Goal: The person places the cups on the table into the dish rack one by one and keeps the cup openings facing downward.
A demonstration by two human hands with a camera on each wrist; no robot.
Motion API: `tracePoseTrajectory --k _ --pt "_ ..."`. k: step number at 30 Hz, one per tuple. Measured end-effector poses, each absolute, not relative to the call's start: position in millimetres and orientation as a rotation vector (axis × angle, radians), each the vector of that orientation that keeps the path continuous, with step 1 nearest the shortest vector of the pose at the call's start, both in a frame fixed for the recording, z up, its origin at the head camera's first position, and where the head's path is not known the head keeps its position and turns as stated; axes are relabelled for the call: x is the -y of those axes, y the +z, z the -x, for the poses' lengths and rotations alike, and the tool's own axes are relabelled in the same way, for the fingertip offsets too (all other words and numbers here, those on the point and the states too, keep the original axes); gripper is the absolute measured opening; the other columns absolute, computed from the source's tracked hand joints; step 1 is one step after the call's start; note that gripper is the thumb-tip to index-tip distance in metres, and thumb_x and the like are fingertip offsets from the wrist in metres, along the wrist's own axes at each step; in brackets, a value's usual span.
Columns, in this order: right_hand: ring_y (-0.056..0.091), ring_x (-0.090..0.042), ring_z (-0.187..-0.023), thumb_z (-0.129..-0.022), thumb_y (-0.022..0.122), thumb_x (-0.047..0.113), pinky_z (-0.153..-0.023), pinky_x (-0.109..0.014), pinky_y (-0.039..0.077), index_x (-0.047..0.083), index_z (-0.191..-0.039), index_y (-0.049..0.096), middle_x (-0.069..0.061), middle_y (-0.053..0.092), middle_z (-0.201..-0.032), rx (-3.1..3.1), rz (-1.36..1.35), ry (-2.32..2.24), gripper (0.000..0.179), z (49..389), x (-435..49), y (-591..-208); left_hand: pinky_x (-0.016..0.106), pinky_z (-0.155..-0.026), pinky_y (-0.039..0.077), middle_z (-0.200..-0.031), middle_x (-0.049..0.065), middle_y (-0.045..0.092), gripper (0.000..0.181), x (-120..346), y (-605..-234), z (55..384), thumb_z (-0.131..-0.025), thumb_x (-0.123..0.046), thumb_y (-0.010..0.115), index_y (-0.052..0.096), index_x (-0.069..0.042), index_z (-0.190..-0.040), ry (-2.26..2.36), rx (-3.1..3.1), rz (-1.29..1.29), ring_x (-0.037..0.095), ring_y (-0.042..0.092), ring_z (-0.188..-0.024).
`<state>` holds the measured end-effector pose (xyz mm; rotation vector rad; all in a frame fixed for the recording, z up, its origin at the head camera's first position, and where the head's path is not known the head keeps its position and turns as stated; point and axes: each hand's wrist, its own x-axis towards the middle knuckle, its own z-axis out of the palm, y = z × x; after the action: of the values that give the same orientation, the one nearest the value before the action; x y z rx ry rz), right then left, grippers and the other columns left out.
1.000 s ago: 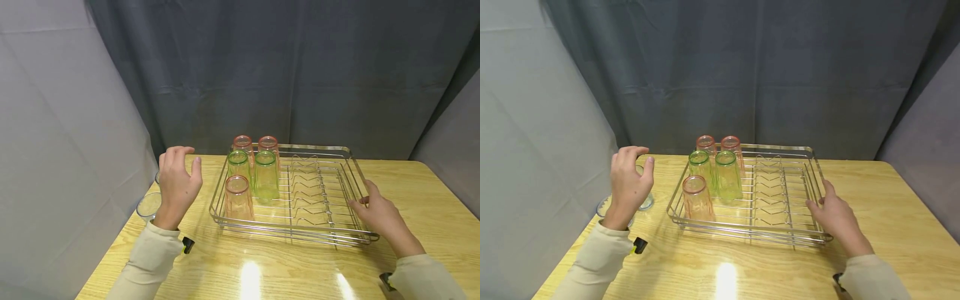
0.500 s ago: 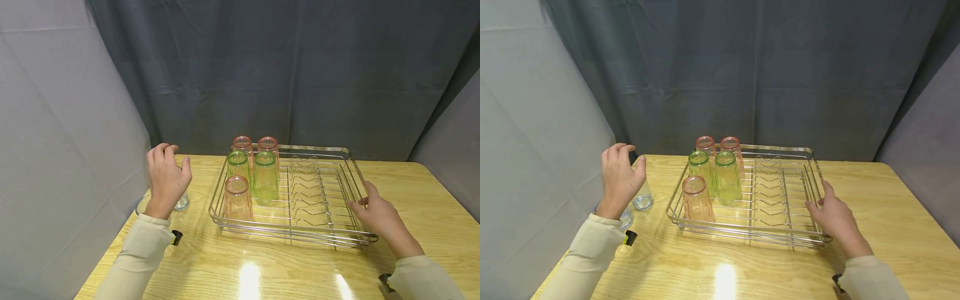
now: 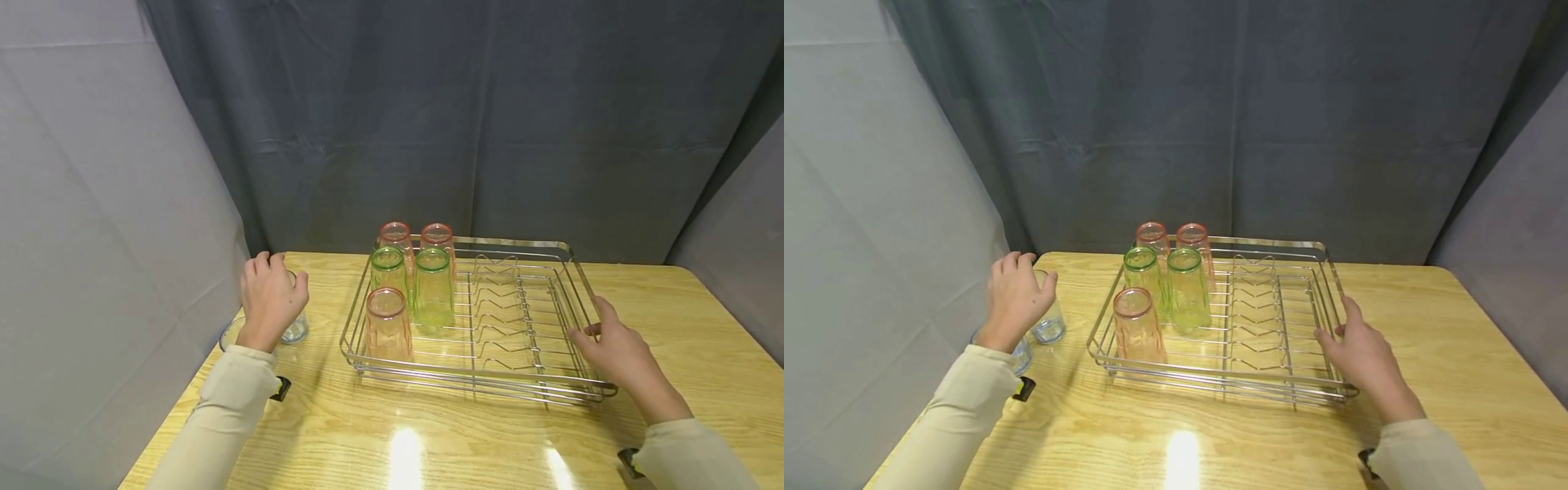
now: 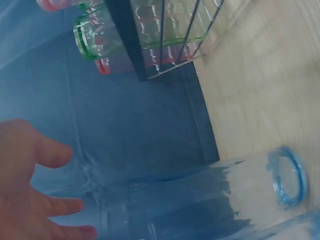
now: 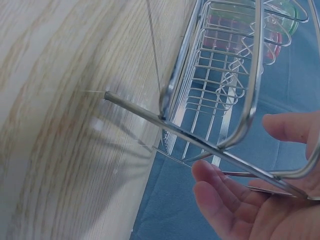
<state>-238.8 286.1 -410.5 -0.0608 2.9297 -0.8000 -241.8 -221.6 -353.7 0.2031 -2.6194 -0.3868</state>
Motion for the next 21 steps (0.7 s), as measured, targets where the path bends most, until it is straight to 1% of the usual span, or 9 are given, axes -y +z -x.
tracePoseTrajectory --k 4,9,15,21 --pt "0.058 -0.057 -0.105 -0.101 0.04 0.055 -0.067 -0.052 0.051 -0.005 -0.155 -0.01 -0.039 0.047 -0.136 -2.93 0.061 -0.803 0.095 239 -286 -411 0.06 -0.112 0.028 -0.142 0.029 0.043 0.055 226 -360 244 -0.098 -0.036 0.049 0.049 0.006 -0.135 -0.4 2.701 -0.239 0.048 0.034 -0.132" --pt "0.057 -0.058 -0.107 -0.101 0.04 0.055 -0.068 -0.054 0.05 -0.005 -0.155 -0.01 -0.039 0.047 -0.136 -2.938 0.059 -0.803 0.095 238 -285 -411 0.062 -0.112 0.026 -0.142 0.03 0.042 0.054 230 -367 247 -0.099 -0.036 0.047 0.05 0.007 -0.132 -0.43 2.765 -0.244 0.05 0.033 -0.133" --pt "0.058 -0.057 -0.105 -0.101 0.041 0.055 -0.067 -0.052 0.05 -0.004 -0.155 -0.009 -0.039 0.048 -0.135 -2.942 0.057 -0.803 0.095 238 -285 -411 0.063 -0.112 0.025 -0.143 0.031 0.041 0.059 232 -374 248 -0.099 -0.038 0.045 0.046 0.007 -0.137 -0.436 2.832 -0.26 0.05 0.032 -0.133" --pt "0.059 -0.057 -0.104 -0.101 0.041 0.055 -0.065 -0.05 0.05 -0.004 -0.156 -0.009 -0.038 0.048 -0.135 -2.941 0.061 -0.805 0.094 238 -286 -412 0.063 -0.112 0.026 -0.142 0.031 0.041 0.058 232 -377 250 -0.099 -0.037 0.047 0.047 0.008 -0.136 -0.437 2.831 -0.26 0.05 0.033 -0.132"
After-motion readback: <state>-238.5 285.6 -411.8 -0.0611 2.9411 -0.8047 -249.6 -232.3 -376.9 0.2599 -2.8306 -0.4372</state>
